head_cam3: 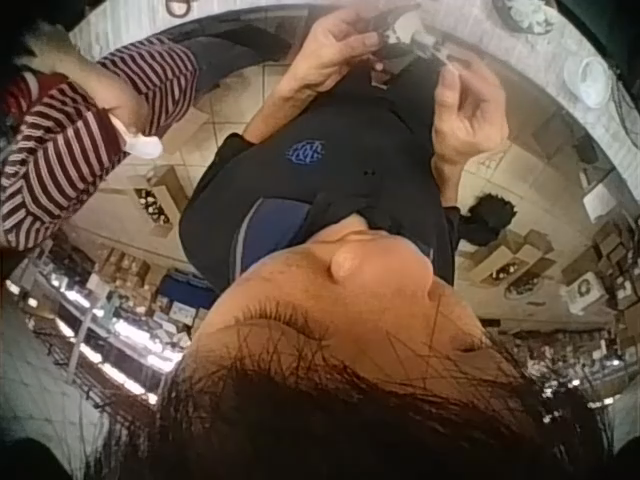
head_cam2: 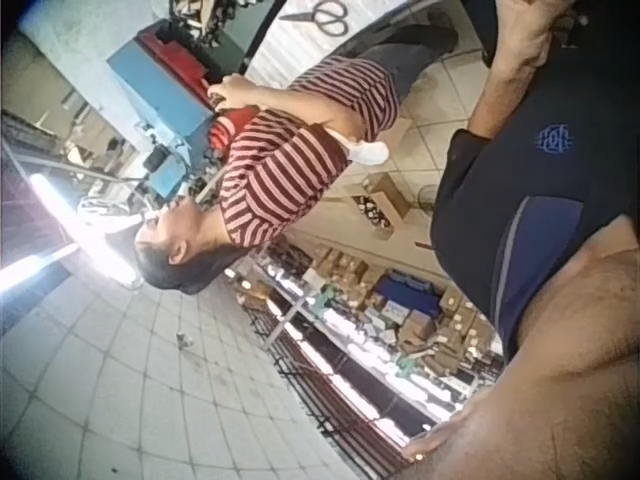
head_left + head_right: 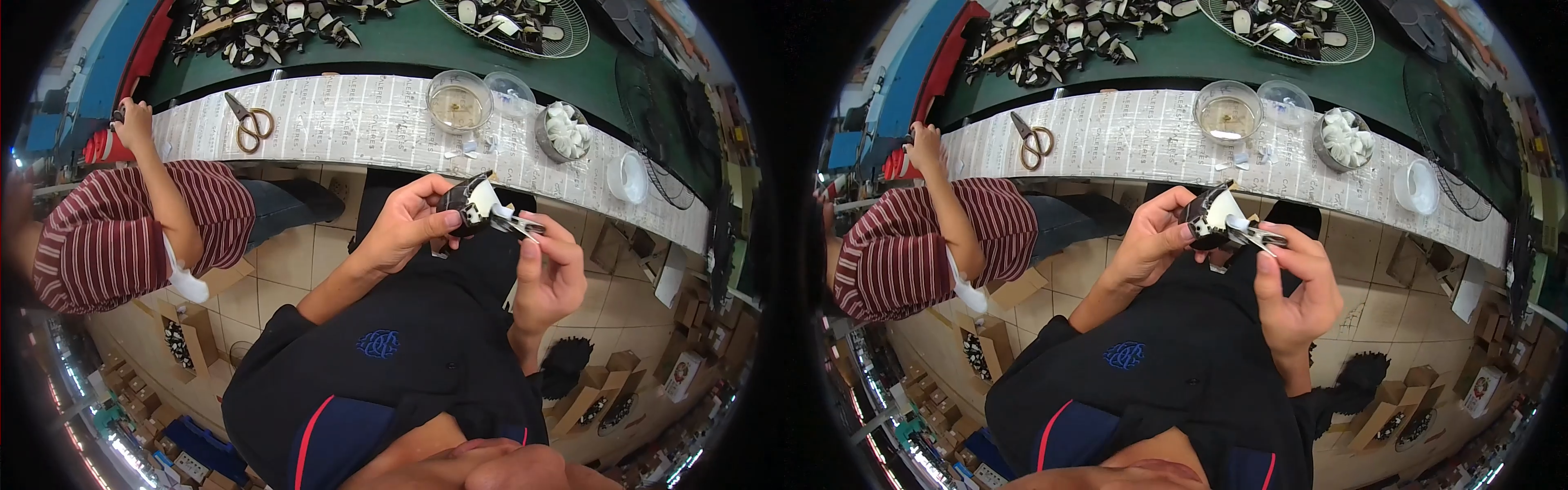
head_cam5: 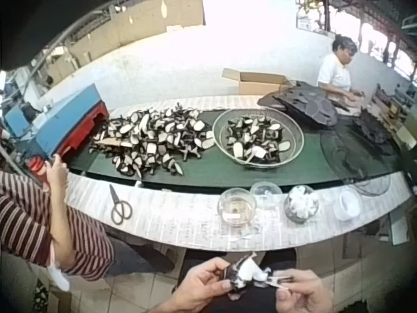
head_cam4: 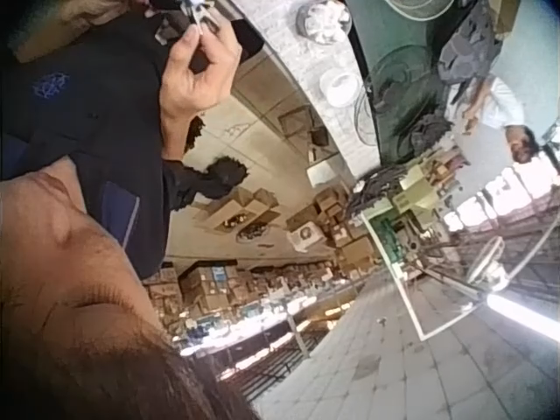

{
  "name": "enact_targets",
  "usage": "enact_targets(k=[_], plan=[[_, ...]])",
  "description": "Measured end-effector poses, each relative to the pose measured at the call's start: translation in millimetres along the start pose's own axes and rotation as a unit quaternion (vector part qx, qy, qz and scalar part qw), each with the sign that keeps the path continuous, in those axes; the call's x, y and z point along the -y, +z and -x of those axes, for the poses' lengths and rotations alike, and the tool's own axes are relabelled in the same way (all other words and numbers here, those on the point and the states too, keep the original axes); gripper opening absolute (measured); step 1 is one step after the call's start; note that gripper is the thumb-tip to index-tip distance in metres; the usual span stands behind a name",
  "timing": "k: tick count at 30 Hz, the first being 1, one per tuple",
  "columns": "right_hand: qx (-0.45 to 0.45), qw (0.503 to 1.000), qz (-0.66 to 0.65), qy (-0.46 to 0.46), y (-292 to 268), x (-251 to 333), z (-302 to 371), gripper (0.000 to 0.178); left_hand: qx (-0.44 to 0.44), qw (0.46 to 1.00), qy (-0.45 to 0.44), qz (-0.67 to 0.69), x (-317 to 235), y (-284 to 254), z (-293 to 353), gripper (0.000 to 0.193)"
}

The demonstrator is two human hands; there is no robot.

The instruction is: The recorder is assembling small black and white shoe components, possibly heel or toe reinforcements, by applying adhesive and fitting them together at a factory workbench.

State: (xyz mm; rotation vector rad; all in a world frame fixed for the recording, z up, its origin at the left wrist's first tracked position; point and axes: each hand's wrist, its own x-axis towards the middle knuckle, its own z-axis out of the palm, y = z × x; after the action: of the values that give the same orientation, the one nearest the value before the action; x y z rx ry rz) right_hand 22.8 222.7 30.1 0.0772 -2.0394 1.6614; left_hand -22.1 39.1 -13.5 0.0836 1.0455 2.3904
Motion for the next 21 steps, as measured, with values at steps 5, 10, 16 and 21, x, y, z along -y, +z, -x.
enact_targets(k=[5, 10, 16, 21], plan=[[0.040, 0.988, 0.095, -0.117, 8.6, -1.9, -5.7, 0.018, -0.005, 0.999, -0.015, -0.028, -3.0, -0.2, -1.8, 0.024], [0.040, 0.980, 0.134, -0.144, 13.6, -1.2, -7.6, 0.019, -0.010, 1.000, -0.016, -0.021, -1.1, -2.9, -1.4, 0.023], [0.045, 0.977, 0.139, -0.152, 13.0, -2.8, -9.1, 0.019, -0.025, 1.000, 0.003, -0.002, 0.1, 1.8, -2.5, 0.022], [-0.002, 0.965, 0.199, -0.171, 10.3, -4.1, -11.8, 0.019, -0.027, 1.000, -0.012, 0.009, -2.1, 0.0, -2.3, 0.020]])
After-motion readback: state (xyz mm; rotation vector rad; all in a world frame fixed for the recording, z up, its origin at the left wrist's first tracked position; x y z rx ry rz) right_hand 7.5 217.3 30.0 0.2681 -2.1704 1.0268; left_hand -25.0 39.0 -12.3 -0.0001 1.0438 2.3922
